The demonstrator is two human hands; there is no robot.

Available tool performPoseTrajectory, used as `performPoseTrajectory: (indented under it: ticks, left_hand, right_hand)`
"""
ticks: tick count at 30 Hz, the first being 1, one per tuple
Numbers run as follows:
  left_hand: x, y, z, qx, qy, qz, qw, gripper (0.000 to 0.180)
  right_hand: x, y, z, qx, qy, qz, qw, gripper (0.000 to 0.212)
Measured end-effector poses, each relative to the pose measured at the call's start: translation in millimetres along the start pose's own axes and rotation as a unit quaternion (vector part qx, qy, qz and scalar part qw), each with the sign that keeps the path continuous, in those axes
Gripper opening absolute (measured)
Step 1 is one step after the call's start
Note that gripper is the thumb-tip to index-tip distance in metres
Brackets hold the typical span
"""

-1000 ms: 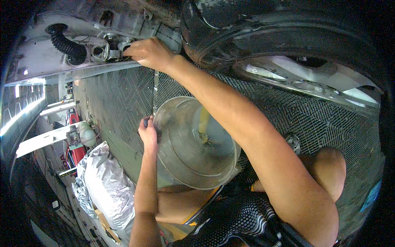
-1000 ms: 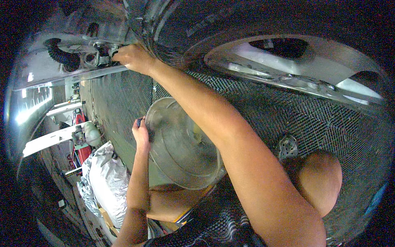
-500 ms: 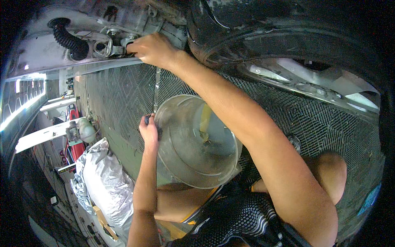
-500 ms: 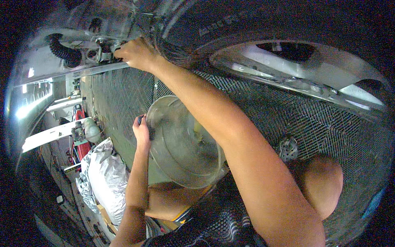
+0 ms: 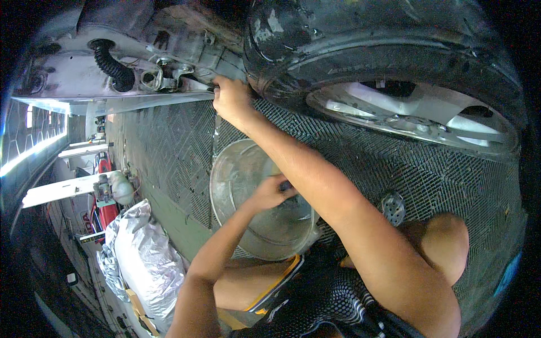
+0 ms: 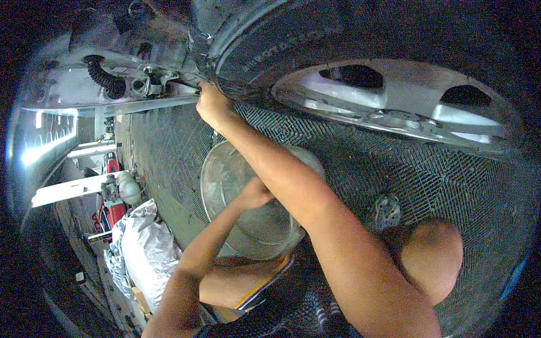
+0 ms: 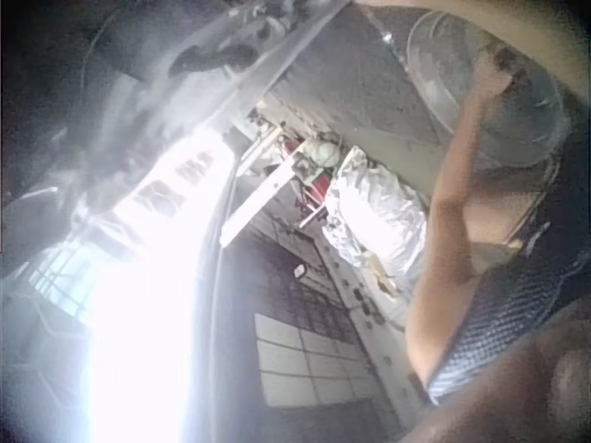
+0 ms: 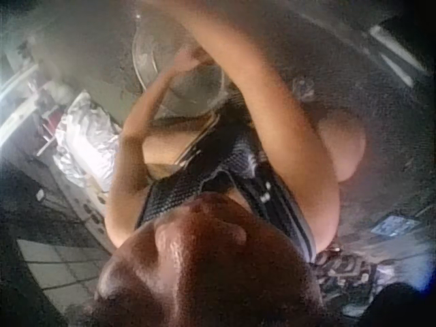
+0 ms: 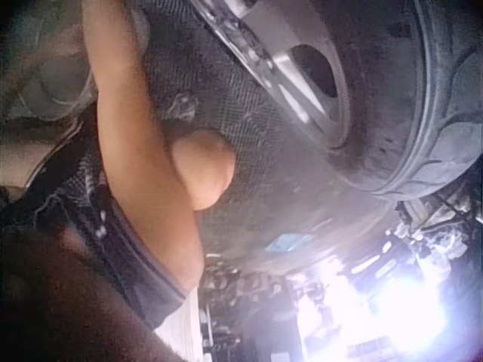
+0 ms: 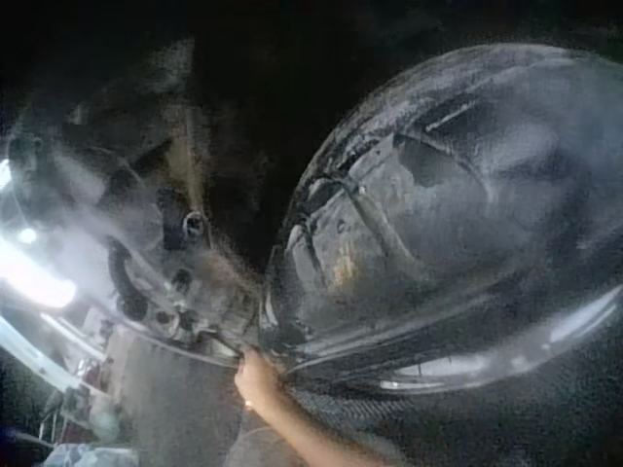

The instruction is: The person sits on the floor and uses a cloth and a bucket of water to clean the undercarriage of a car. They repeatedly dip the cloth into the bucket and wipe various parts of the car's undercarriage.

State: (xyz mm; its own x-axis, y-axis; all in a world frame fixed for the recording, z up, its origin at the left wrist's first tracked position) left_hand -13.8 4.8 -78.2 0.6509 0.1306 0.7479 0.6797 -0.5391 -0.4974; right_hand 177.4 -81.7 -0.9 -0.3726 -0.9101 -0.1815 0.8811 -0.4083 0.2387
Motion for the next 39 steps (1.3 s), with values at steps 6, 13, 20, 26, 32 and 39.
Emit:
performPoseTrajectory:
  ticks: [6,13,20,26,32,39]
  left_hand:
    - [-114.3,73.7,-12.8,-0.158,-0.007,-0.003,0.987,0.038]
    - [-2.5,-3.3,1.8,0.014,-0.010,0.038,0.999,0.038]
    - [259.2,-27.2,-141.1,-0.080,0.235,-0.167,0.954,0.027]
    - [309.8,40.4,-122.7,-0.184,0.746,-0.073,0.636,0.022]
    - [306.4,74.8,-117.6,0.026,0.818,0.100,0.566,0.020]
    - [272.6,19.7,-120.4,-0.143,0.763,-0.092,0.624,0.024]
  right_hand:
    - [15.1,3.4,-17.2,0.007,0.028,0.018,0.999,0.027]
    - [10.0,0.2,-1.9,0.106,0.093,0.031,0.990,0.038]
    - [3.5,17.4,16.6,0.200,0.232,-0.005,0.952,0.032]
    - [-12.2,31.9,11.8,0.209,0.067,0.161,0.962,0.026]
    - [-10.9,44.7,8.8,0.096,-0.055,0.114,0.987,0.024]
    - [-5.2,43.8,18.6,0.113,0.045,0.205,0.971,0.027]
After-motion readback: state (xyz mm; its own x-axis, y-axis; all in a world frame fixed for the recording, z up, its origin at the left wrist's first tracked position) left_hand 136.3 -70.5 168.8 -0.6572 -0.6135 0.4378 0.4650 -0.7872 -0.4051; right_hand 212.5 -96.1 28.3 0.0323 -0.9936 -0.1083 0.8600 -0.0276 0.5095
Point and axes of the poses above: each hand's wrist, its own y-axis towards the middle knuckle, its own x-axis out of the back of the hand, z = x × y, the point moved 4 cm from there along y, towards the middle knuckle, and after that the axes turned 13 degrees about y, right-handed, at the moved point
